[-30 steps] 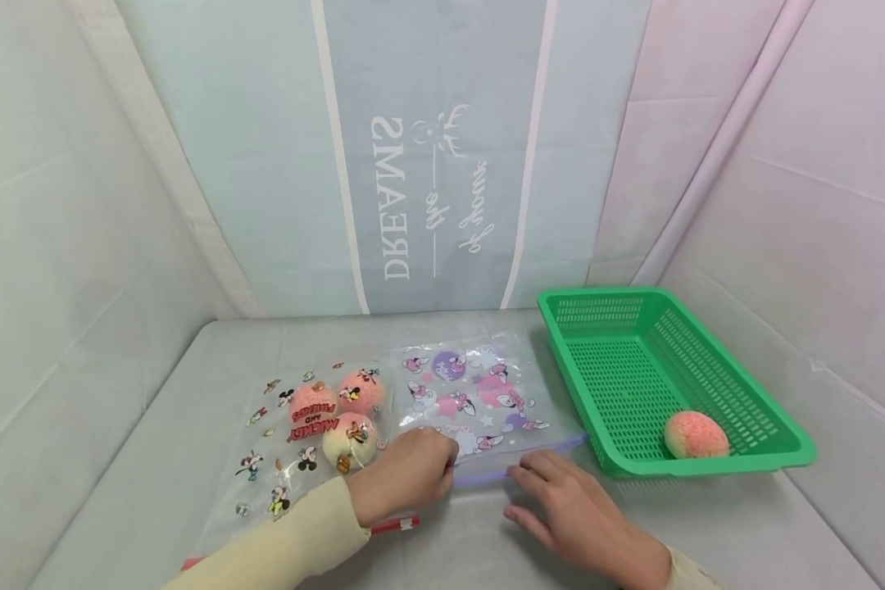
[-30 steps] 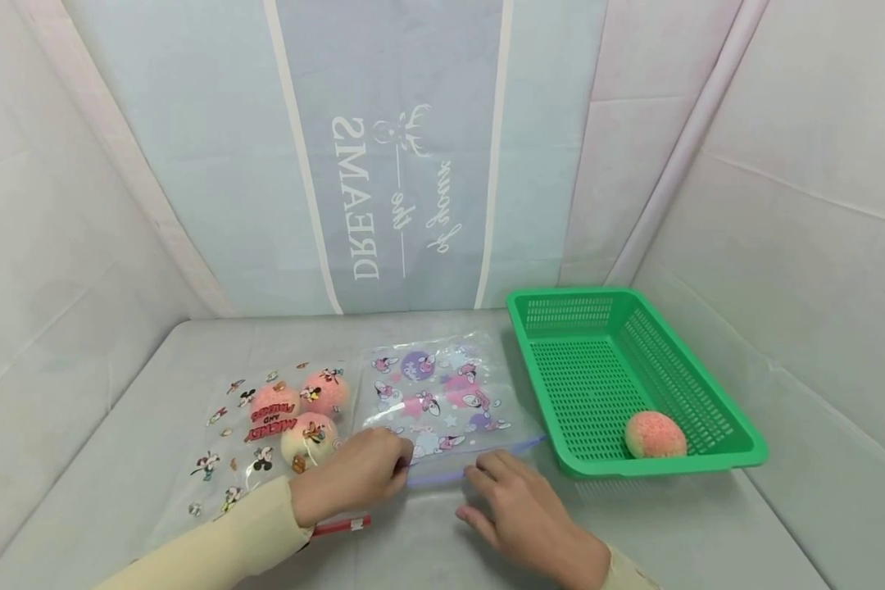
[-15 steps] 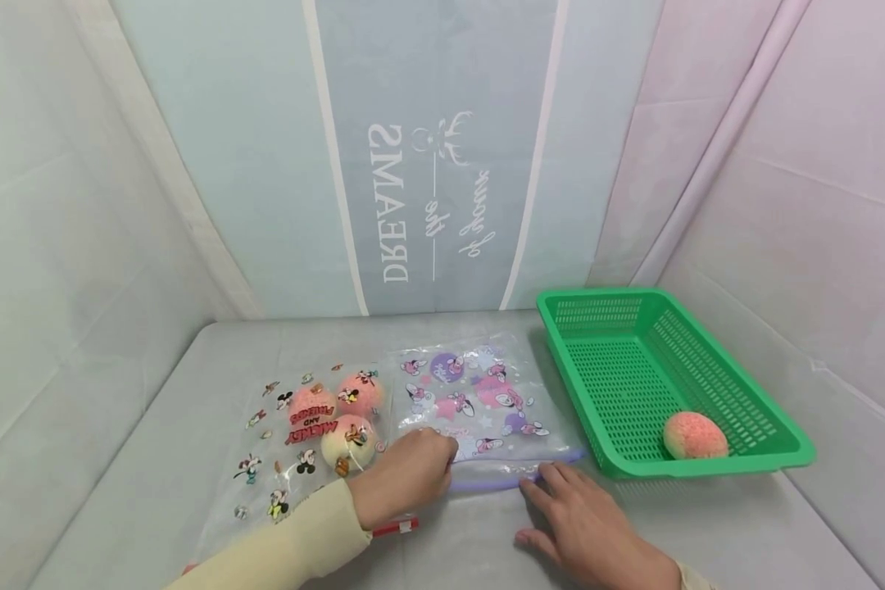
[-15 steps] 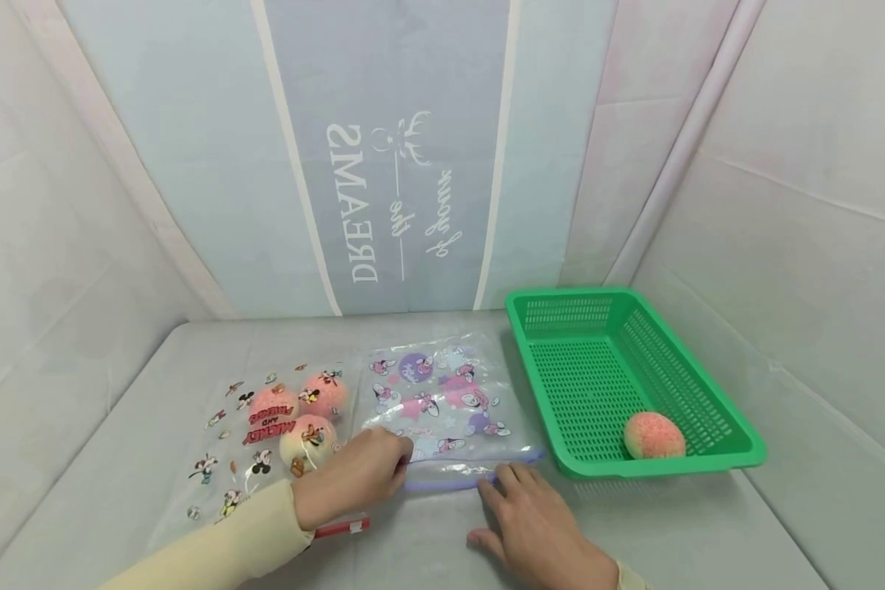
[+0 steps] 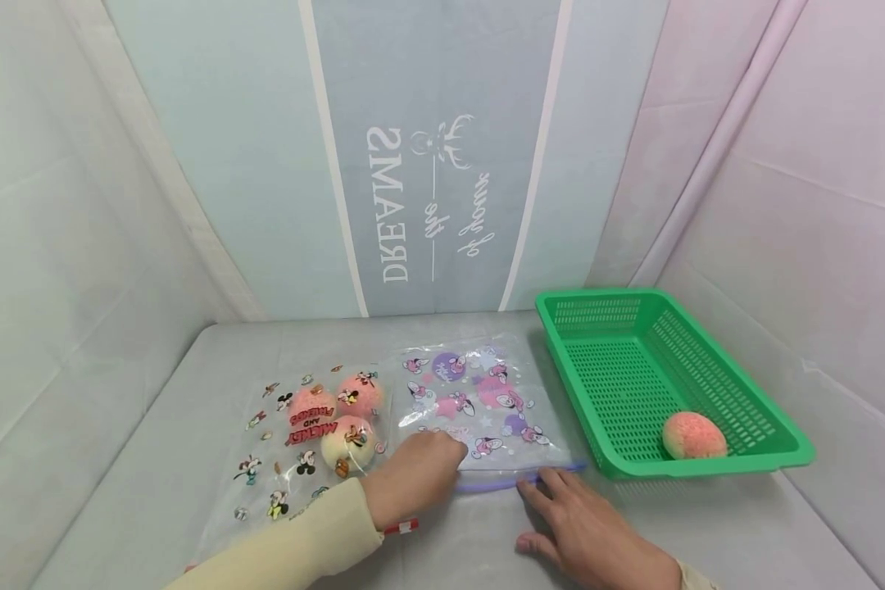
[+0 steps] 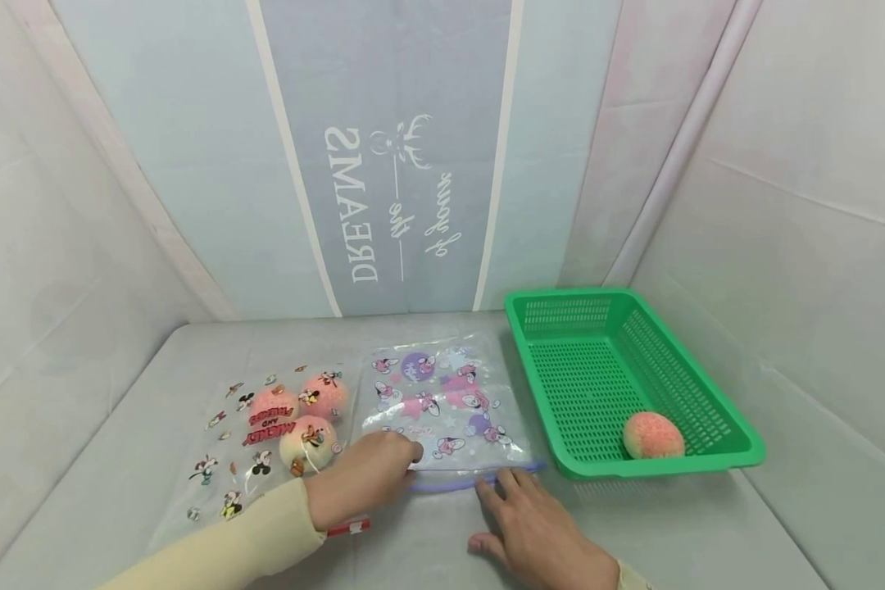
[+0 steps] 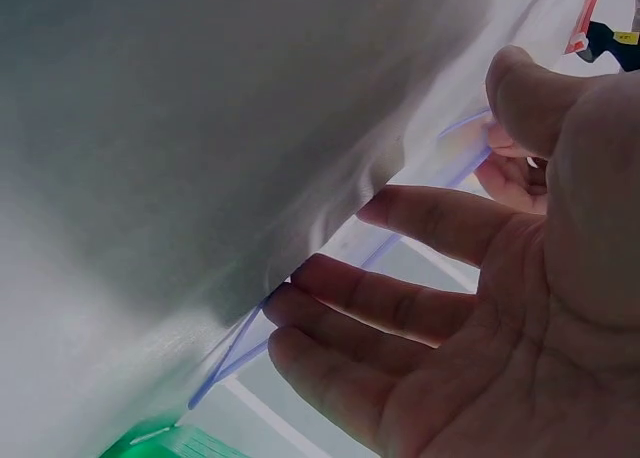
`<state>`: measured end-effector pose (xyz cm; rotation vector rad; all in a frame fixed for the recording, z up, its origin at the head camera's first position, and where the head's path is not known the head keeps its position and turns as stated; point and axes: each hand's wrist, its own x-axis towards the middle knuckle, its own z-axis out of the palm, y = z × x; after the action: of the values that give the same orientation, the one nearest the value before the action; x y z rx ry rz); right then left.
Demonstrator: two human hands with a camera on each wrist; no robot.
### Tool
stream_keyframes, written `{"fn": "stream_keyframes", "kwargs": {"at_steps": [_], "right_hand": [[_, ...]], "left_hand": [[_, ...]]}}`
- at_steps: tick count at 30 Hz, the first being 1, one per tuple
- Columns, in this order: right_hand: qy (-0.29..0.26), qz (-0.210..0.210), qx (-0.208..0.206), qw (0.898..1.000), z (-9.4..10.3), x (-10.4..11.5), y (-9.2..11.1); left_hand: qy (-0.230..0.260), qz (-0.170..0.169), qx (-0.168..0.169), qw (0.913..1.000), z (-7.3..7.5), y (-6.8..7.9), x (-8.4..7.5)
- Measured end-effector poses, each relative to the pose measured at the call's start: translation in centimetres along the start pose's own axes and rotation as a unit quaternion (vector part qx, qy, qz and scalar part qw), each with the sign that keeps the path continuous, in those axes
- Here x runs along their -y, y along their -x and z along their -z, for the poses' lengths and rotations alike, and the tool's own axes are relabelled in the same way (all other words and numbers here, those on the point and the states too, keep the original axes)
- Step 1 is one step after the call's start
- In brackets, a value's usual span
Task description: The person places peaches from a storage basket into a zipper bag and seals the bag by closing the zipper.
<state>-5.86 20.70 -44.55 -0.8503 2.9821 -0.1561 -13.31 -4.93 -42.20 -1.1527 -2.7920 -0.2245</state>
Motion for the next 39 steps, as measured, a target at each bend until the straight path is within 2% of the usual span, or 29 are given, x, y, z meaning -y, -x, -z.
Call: {"fn": "stream_keyframes", "kwargs": {"at_steps": [5,8,11,14,17,20,24,32,35,39], "right_hand": [[-0.006,-0.002,0.007,1.000,0.0,0.0,0.1],[-0.003,0.001,0.004,1.000,0.1,0.0,0.1],[0.005,0.007,-0.004,1.000,0.1,0.0,0.2],[0.012,0.012,-0.011,1.000,0.0,-0.2,0.2],[0.021,0.022,-0.021,0.999,-0.1,-0.3,0.2],[0.034,0.034,-0.038,0.998,-0.3,-0.4,0.3],[0.040,0.044,-0.056,0.997,-0.5,-0.6,0.4],[0.047,0.054,-0.072,0.995,-0.5,-1.0,0.5],[0.046,0.062,-0.074,0.994,-0.6,-1.1,0.4],[0.037,0.064,-0.056,0.996,-0.4,-1.1,0.2]], "left_hand": [[-0.069,-0.025,-0.025,0.9970,-0.4,0.0,-0.1],[-0.093,-0.023,-0.024,0.9951,-0.7,0.1,0.1],[-0.060,-0.005,-0.007,0.9982,-0.8,0.1,0.4],[0.008,0.013,-0.001,0.9999,-0.7,-0.1,0.9],[0.066,0.023,-0.018,0.9974,-0.1,-0.2,1.3],[0.102,0.029,-0.044,0.9934,0.8,-0.4,1.8],[0.127,0.035,-0.081,0.9879,2.2,-0.4,2.3],[0.149,0.080,-0.141,0.9755,4.1,-0.3,2.4],[0.153,0.092,-0.154,0.9718,4.5,-0.2,2.4],[0.150,0.107,-0.161,0.9696,4.7,-0.1,2.6]]}}
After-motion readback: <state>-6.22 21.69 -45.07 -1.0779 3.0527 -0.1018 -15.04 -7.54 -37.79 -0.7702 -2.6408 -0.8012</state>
